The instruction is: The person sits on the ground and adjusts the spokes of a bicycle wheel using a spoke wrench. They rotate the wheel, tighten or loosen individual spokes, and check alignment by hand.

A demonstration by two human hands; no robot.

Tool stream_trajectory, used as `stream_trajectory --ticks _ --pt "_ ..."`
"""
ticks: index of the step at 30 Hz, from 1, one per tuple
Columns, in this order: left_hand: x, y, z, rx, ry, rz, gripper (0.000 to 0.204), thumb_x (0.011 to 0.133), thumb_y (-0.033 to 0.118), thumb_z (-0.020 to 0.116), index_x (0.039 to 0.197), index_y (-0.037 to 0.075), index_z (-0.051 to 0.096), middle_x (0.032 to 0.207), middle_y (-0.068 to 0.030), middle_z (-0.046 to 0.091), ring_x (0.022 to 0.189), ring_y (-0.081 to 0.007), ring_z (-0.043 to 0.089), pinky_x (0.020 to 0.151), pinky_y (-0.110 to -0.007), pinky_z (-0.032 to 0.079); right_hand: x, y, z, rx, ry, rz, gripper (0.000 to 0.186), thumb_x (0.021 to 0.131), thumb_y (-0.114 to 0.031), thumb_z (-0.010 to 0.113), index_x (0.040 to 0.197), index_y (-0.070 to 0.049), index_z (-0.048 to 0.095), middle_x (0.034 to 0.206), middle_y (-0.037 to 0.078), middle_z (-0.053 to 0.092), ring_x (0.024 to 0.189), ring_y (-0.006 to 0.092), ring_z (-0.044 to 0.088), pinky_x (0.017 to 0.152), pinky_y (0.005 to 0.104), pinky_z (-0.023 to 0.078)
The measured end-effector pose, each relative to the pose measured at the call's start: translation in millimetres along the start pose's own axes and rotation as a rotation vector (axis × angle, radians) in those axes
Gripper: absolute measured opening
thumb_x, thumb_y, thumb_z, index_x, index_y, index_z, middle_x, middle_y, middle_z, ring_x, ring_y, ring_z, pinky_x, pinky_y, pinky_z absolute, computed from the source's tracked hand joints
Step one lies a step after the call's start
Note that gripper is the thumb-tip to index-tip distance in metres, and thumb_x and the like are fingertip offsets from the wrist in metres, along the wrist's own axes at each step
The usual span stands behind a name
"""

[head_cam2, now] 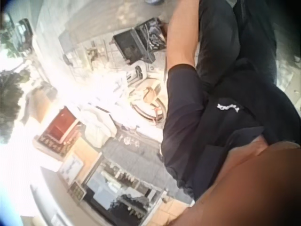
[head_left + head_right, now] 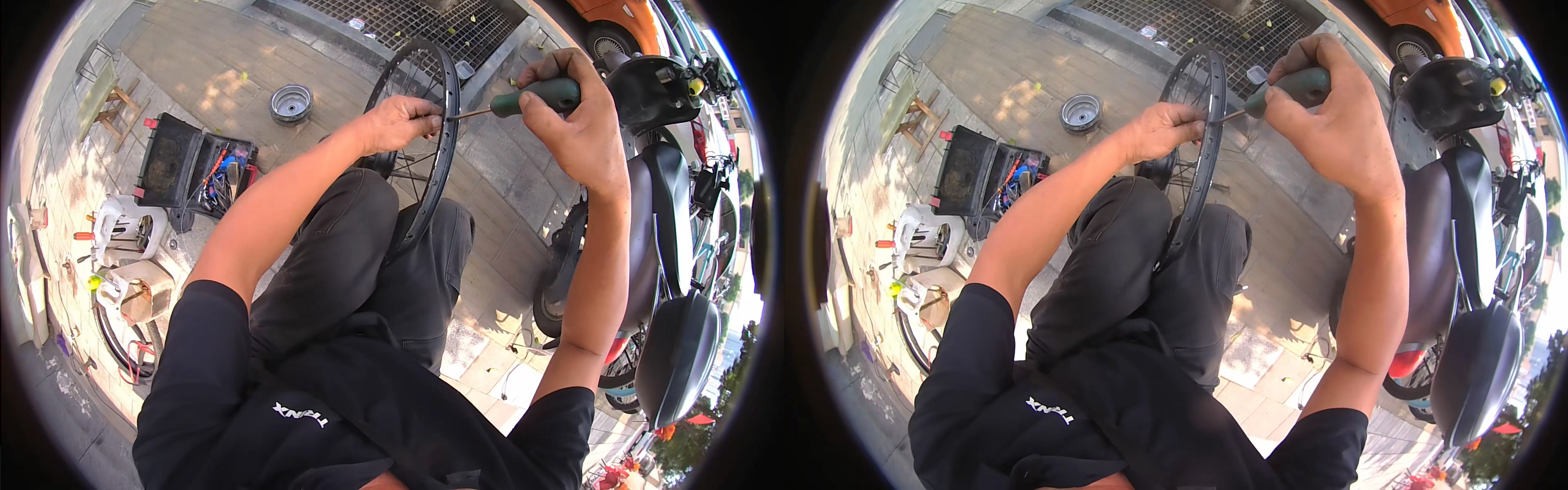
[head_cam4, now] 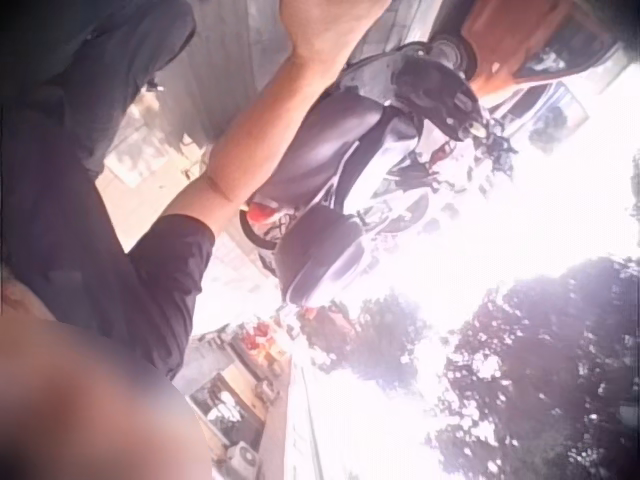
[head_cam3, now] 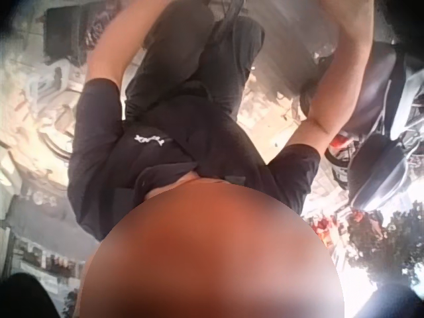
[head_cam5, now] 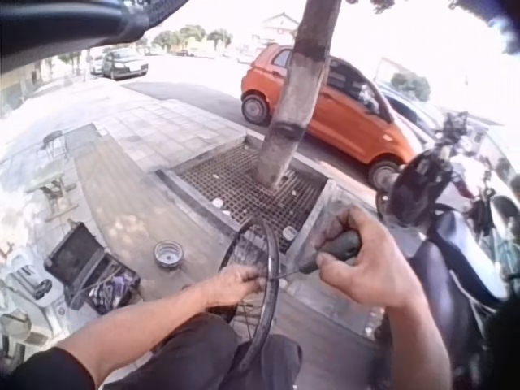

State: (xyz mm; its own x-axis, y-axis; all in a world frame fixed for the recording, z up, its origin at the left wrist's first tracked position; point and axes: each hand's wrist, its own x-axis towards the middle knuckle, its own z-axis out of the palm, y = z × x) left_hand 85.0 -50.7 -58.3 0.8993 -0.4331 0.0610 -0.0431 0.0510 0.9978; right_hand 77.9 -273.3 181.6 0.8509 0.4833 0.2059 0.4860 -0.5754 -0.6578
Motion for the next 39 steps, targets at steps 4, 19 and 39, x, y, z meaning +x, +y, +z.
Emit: stream_trajectory --ticks 4,19,39 --pt "2 -8 27 -0.114 0.093 0.082 0.024 0.107 0.015 0.062 0.125 0.001 0.072 0.098 -0.0005 0.072 0.092 -0.0099 0.063 0.089 -0.029 0.054 0 -1 -3 -0.047 0.014 0.063 0.029 0.082 -0.012 0.073 0.105 0.000 0.061 0.100 0.005 0.070 0.091 0.0124 0.066 0.085 0.0287 0.053" --pt "-7 -20 62 0.214 0.370 0.374 0.036 0.091 -0.003 0.061 0.124 0.006 0.071 0.104 -0.0132 0.073 0.100 -0.0320 0.072 0.086 -0.041 0.058 -15 12 -8 -0.103 0.078 0.138 0.030 0.085 -0.005 0.073 0.106 0.000 0.052 0.106 0.013 0.068 0.090 0.0133 0.059 0.083 0.0276 0.051" --pt "-14 -19 70 0.324 0.474 0.302 0.041 0.089 -0.005 0.055 0.124 0.008 0.071 0.102 -0.0137 0.072 0.097 -0.0353 0.072 0.082 -0.044 0.059 18 -2 -7 -0.138 0.005 0.219 0.036 0.087 -0.010 0.076 0.111 0.000 0.052 0.109 0.015 0.067 0.094 0.0153 0.058 0.087 0.0299 0.050"
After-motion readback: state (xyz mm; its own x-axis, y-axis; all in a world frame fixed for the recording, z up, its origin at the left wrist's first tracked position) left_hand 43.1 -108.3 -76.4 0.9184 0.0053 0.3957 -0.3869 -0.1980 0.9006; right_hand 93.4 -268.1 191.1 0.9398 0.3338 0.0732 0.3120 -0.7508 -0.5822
